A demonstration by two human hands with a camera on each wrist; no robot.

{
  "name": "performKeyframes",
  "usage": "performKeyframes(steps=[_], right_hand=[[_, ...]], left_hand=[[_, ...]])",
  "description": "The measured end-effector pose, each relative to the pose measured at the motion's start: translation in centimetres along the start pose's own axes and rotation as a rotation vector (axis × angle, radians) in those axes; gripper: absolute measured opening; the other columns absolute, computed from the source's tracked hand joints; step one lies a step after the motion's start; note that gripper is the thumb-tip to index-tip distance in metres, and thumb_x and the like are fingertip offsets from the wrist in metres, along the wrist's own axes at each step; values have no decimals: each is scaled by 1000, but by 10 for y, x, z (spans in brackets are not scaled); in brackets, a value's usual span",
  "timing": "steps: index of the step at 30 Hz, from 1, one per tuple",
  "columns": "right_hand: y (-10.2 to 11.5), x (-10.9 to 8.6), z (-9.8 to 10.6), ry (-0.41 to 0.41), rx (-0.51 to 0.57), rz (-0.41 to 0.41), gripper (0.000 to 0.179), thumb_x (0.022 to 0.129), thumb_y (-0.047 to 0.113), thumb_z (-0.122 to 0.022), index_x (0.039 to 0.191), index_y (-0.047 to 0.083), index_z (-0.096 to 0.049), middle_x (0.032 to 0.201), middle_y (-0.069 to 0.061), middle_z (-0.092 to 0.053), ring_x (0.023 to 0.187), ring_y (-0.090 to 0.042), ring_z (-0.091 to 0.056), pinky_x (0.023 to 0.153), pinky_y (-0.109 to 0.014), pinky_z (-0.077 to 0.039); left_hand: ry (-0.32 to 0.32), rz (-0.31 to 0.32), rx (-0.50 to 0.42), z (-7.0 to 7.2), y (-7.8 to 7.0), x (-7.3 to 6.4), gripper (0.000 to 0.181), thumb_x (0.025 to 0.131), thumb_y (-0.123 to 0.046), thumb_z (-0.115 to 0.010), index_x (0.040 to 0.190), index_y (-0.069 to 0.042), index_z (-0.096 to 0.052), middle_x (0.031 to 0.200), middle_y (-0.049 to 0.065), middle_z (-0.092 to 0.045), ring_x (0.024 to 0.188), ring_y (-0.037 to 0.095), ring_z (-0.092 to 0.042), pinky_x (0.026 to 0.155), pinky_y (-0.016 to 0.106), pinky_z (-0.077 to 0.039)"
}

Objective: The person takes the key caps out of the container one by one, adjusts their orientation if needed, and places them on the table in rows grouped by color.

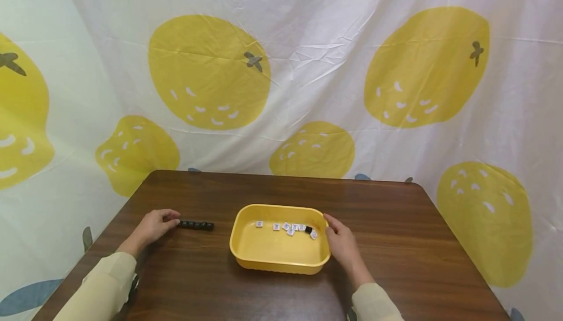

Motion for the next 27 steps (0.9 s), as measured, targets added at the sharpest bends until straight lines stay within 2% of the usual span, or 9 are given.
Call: performKeyframes(steps=[5,10,15,19,23,27], right_hand=[[0,0,0,0,-1,-4,45,105,11,-41,148,2,-44,150,-25,-40,137,-42,-37,108,-56,-34],[0,0,0,-2,3,-4,45,104,11,-41,148,2,-44,149,-25,-41,136,-42,-38,107,-56,-35],[0,0,0,-9,9,0,45,104,11,-41,148,2,-44,149,-25,-41,135,-42,-40,106,-55,-36],[-1,0,0,-9,0,-1,44,105,12,-41,148,3,-45,149,-25,-42,135,-41,-40,106,-55,-36],[-1,0,-1,-3,-4,-7,44,105,12,-41,148,4,-44,149,-25,-42,135,-42,-41,106,-56,-36],[-1,1,-1,-5,2,-5,44,105,12,-41,148,3,-44,149,-24,-41,136,-41,-39,107,-55,-34]], left_hand=[[-24,0,-20,0,-8,0,27,97,-14,-62,119,2,-66,109,15,-68,102,34,-62,86,52,-49],[-30,-33,-65,-1,-35,7,30,99,-15,-61,124,2,-64,114,16,-67,102,32,-62,85,49,-50],[-24,-91,-99,-12,-81,18,30,99,-18,-62,124,-2,-65,113,12,-67,99,27,-62,82,45,-51],[-13,-135,-137,-30,-121,24,28,97,-20,-65,120,-5,-68,108,8,-67,95,23,-61,82,42,-51],[50,-188,-184,-54,-159,25,26,96,-19,-67,118,-6,-70,105,3,-66,92,19,-59,80,37,-51],[136,-276,-170,-80,-194,25,25,96,-17,-66,117,-5,-70,101,2,-65,87,16,-58,75,32,-50]])
Point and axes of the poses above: each hand's wrist, its own x-axis towards the middle knuckle, its own z-axis out of the back of the hand, y = z × x, the point moved 3 cm from there along x, towards the middle knuckle
